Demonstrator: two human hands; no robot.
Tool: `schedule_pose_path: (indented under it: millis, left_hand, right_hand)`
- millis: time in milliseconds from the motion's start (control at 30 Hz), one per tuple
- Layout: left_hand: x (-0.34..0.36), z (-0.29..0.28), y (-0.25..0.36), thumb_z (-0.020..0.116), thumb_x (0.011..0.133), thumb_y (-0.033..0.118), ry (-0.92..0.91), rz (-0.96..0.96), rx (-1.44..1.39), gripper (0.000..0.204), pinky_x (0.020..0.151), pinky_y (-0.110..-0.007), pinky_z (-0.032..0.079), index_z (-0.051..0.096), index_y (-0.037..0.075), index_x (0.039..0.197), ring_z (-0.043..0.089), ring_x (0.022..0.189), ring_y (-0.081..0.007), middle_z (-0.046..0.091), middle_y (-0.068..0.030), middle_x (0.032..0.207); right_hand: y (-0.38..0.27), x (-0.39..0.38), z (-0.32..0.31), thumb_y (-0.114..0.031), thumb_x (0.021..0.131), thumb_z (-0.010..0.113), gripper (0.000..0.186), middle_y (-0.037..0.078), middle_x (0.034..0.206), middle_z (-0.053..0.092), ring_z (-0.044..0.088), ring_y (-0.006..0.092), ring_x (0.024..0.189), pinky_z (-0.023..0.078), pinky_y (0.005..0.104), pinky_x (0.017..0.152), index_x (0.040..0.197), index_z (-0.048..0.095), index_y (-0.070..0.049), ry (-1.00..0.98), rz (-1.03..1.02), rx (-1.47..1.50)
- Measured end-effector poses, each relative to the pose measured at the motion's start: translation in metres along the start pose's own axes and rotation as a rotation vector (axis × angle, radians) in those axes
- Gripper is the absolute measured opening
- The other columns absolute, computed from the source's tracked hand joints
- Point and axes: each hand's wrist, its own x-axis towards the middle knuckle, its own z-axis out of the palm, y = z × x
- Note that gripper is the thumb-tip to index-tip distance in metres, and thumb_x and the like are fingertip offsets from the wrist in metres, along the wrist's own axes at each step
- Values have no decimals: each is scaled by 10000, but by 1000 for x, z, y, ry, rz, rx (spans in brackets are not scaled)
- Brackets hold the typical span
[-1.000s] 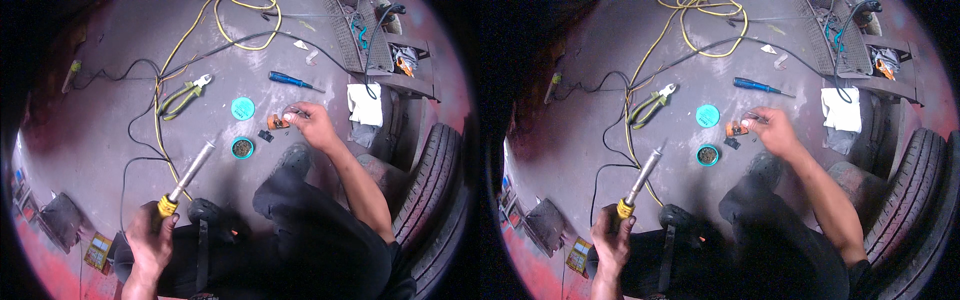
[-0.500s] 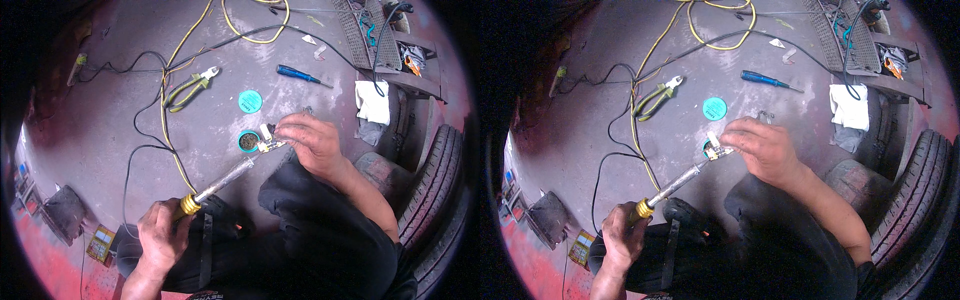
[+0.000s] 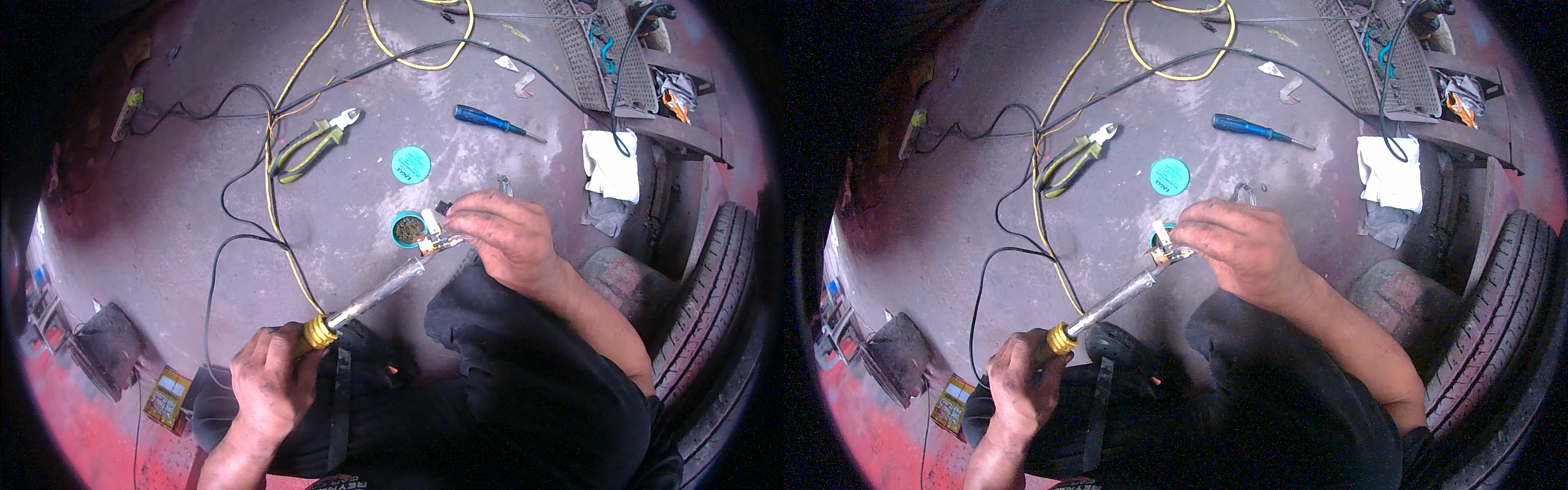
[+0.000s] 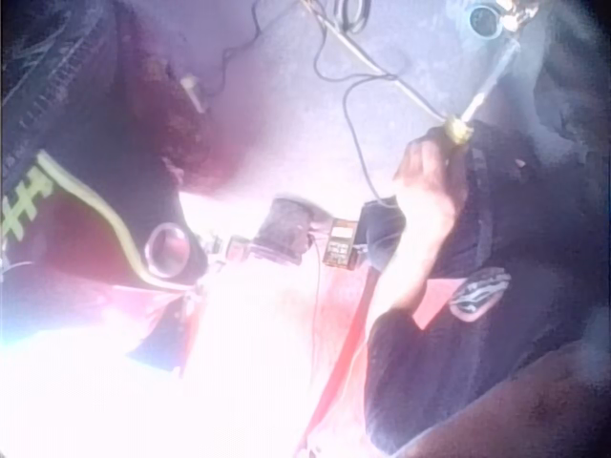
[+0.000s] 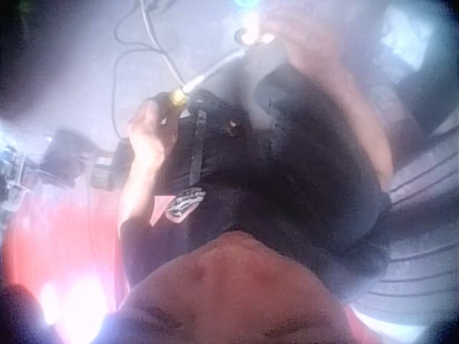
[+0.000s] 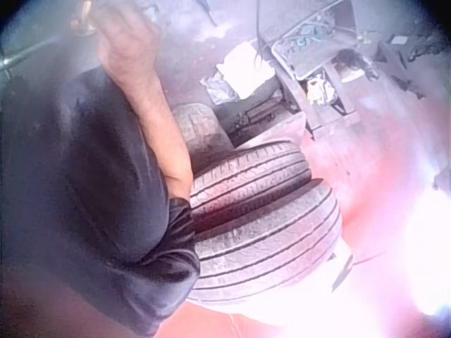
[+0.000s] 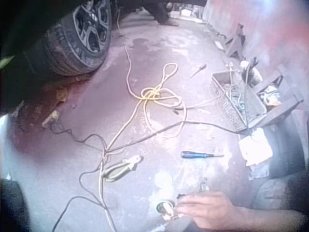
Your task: The person uses a soldering iron to apply heat to a small electronic component held in their right hand. They repeatedly dip the iron into a small container of solder and apply it to the component's terminals. The person works on a single component throughout the clip, occasionally adjusting its position.
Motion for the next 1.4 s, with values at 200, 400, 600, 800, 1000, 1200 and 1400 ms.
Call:
schedule_pose_path:
  millis: [200, 400, 600, 800, 1000, 1200, 1400]
  left_hand:
    - [0, 1, 0, 864, 758, 4, -6, -11, 11, 375, 653, -430, 567, 638, 0, 1057, 717, 752, -366, 708, -186, 890]
    - [0, 2, -1, 866, 763, 8, -13, -14, 15, 373, 650, -430, 569, 640, 4, 1060, 719, 753, -364, 710, -182, 893]
    - [0, 3, -1, 872, 757, 13, 8, 9, 24, 383, 647, -428, 568, 642, 7, 1063, 718, 748, -363, 709, -181, 887]
    - [0, 2, -3, 873, 747, 11, 11, 5, 40, 386, 644, -431, 566, 643, 9, 1057, 716, 744, -365, 710, -177, 883]
    - [-4, -1, -5, 867, 739, -4, 34, 9, 34, 382, 642, -424, 566, 649, 12, 1052, 716, 741, -364, 706, -173, 871]
    - [-9, -4, -14, 872, 773, 26, 71, -78, -85, 365, 656, -397, 565, 657, 2, 1068, 723, 743, -339, 705, -164, 866]
    - [-9, -15, -13, 868, 814, 46, 202, -261, -71, 347, 704, -389, 572, 659, -4, 1087, 738, 783, -341, 716, -186, 884]
  right_hand:
    - [-4, 3, -2, 104, 745, 795, 326, 159, 1027, 735, 761, 297, 903, 627, 350, 736, 1045, 739, -9, -45, 7, 7]
    - [-2, 1, 4, 72, 760, 760, 331, 99, 1023, 721, 727, 275, 849, 588, 368, 704, 1069, 729, -41, -11, -5, 11]
    - [-6, 4, -1, 86, 744, 806, 314, 149, 1019, 735, 762, 286, 892, 629, 349, 730, 1036, 741, -8, -54, 17, -8]
    - [-4, 4, 1, 93, 742, 801, 323, 153, 1027, 734, 761, 295, 898, 630, 352, 733, 1044, 734, -4, -59, 15, -5]
    - [2, -1, 5, 87, 730, 762, 380, 109, 1048, 723, 739, 284, 873, 609, 366, 734, 1086, 729, -40, -9, 15, -5]
    - [4, -2, 5, -4, 886, 734, 227, 130, 1024, 735, 738, 236, 864, 577, 330, 746, 1112, 726, -30, 2, 205, 22]
    - [60, -18, 5, -128, 964, 743, 193, 74, 887, 742, 630, 106, 841, 516, 312, 774, 1087, 735, 20, 49, 1091, 349]
